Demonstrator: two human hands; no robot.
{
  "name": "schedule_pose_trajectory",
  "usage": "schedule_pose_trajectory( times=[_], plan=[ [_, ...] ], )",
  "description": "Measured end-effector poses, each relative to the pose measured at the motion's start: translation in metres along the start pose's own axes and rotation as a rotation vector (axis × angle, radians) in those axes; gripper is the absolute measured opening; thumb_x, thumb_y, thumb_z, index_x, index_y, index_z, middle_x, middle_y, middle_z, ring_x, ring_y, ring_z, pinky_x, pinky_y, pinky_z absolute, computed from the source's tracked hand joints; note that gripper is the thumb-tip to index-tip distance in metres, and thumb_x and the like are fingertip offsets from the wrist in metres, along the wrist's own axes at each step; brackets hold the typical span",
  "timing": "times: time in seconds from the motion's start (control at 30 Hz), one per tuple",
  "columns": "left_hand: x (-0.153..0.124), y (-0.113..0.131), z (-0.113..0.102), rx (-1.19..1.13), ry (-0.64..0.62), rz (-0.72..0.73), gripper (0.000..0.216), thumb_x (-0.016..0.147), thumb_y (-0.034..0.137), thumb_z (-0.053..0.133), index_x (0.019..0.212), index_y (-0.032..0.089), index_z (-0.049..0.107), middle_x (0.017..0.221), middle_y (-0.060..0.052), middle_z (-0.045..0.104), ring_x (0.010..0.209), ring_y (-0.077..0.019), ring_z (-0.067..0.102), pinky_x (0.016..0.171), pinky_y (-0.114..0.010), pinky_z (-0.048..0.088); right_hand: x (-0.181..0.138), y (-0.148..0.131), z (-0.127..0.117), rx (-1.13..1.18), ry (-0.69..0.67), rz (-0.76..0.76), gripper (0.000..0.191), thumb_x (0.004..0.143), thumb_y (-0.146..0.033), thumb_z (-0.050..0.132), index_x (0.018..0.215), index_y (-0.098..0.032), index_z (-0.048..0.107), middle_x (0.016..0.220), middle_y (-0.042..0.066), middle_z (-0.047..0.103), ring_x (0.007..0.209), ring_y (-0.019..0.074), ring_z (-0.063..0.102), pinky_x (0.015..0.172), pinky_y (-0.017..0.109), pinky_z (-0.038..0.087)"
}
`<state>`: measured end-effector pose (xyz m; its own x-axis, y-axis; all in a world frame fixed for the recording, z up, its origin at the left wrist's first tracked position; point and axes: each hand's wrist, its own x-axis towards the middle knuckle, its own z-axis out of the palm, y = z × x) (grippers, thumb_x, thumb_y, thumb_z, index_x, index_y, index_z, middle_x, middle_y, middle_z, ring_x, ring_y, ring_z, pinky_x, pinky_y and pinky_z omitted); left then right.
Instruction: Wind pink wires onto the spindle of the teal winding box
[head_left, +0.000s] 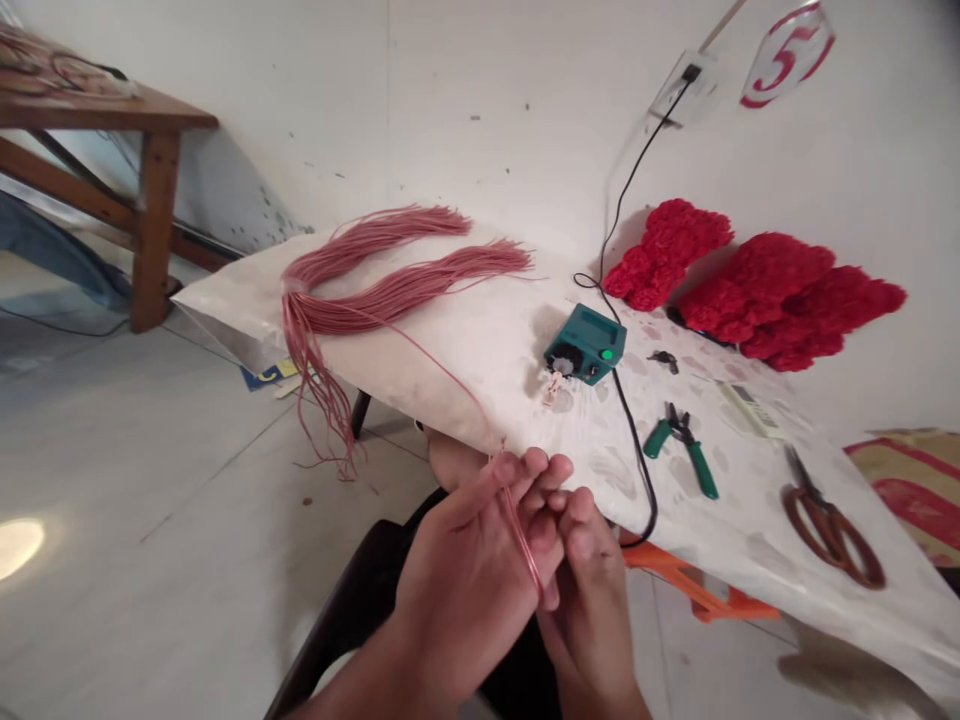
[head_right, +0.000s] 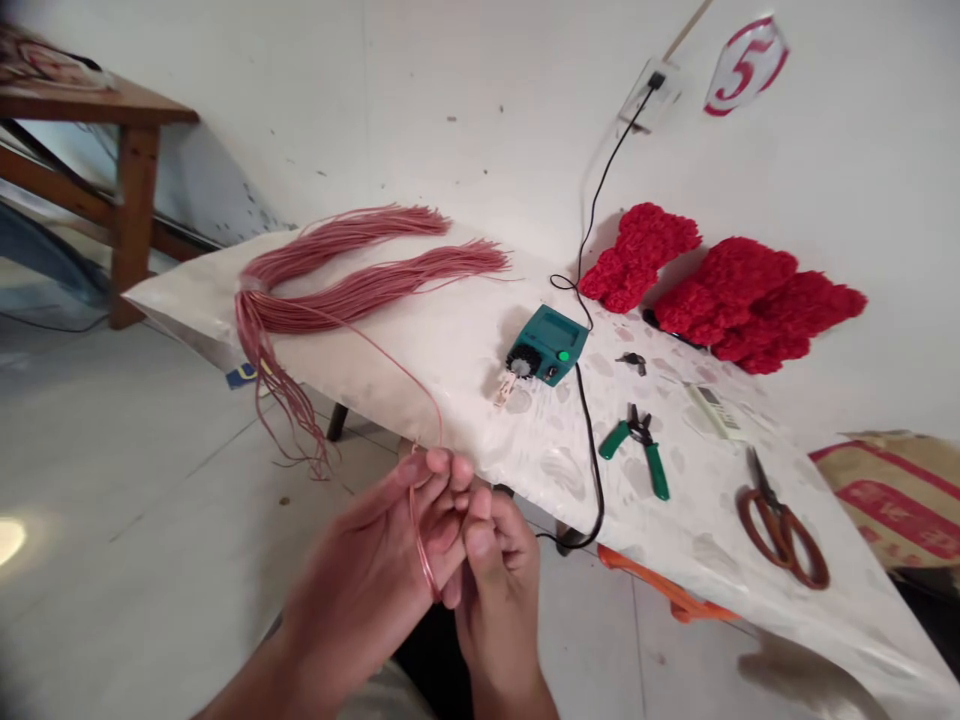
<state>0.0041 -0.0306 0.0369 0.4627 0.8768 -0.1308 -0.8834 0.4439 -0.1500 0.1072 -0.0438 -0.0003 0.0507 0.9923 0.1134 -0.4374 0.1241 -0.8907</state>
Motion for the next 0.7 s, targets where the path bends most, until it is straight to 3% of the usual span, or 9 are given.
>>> schedule_pose_trajectory(
  times=[0.13, 0.27, 0.5, 0.6, 0.7],
  plan=[
    [0.001, -0.008, -0.001, 0.042, 0.034, -0.036, 0.026, 0.098, 0.016, 0.055, 0.085, 0.008, 0.076, 0.092, -0.009, 0.075, 0.092, -0.0146, 0.072, 0.083, -0.021, 0.056, -0.004, 0.0, -0.004, 0.016, 0.051, -0.008, 0.039, 0.092, -0.049, 0.069, 0.07, -0.018, 0.063, 0.052, -0.006, 0.052, 0.041, 0.0033, 0.037, 0.041, 0.013, 0.036],
    [0.002, -0.012, -0.004, -0.023, -0.045, -0.067, 0.019, 0.096, 0.014, 0.06, 0.09, 0.008, 0.077, 0.092, -0.007, 0.078, 0.095, -0.0128, 0.073, 0.094, -0.022, 0.055, -0.002, -0.001, -0.003, 0.023, 0.113, -0.035, 0.057, 0.094, -0.054, 0.063, 0.053, -0.017, 0.048, 0.045, -0.004, 0.045, 0.044, 0.0066, 0.042, 0.049, 0.016, 0.044],
    [0.006, -0.008, -0.006, 0.049, -0.062, -0.043, 0.013, 0.091, 0.015, 0.067, 0.09, 0.007, 0.077, 0.093, -0.008, 0.077, 0.096, -0.0145, 0.071, 0.092, -0.022, 0.054, -0.005, 0.0, -0.007, -0.036, 0.097, -0.036, 0.03, 0.09, -0.048, 0.071, 0.076, -0.022, 0.068, 0.053, -0.005, 0.05, 0.044, 0.0061, 0.04, 0.043, 0.015, 0.039],
    [0.005, -0.015, -0.005, 0.096, -0.02, -0.045, 0.011, 0.089, 0.018, 0.07, 0.085, 0.009, 0.076, 0.089, -0.006, 0.075, 0.09, -0.012, 0.071, 0.083, -0.018, 0.055, -0.005, -0.003, -0.004, -0.052, 0.132, -0.046, 0.038, 0.092, -0.05, 0.067, 0.068, -0.02, 0.064, 0.053, -0.003, 0.051, 0.046, 0.0079, 0.045, 0.045, 0.016, 0.042],
    [0.003, -0.018, -0.006, 0.127, -0.008, 0.006, 0.011, 0.089, 0.018, 0.071, 0.083, 0.01, 0.076, 0.088, -0.005, 0.073, 0.092, -0.0112, 0.07, 0.091, -0.019, 0.054, 0.0, -0.004, -0.001, -0.071, 0.182, -0.052, 0.044, 0.092, -0.053, 0.066, 0.063, -0.019, 0.061, 0.053, -0.002, 0.052, 0.049, 0.009, 0.049, 0.048, 0.017, 0.046]
  ],
)
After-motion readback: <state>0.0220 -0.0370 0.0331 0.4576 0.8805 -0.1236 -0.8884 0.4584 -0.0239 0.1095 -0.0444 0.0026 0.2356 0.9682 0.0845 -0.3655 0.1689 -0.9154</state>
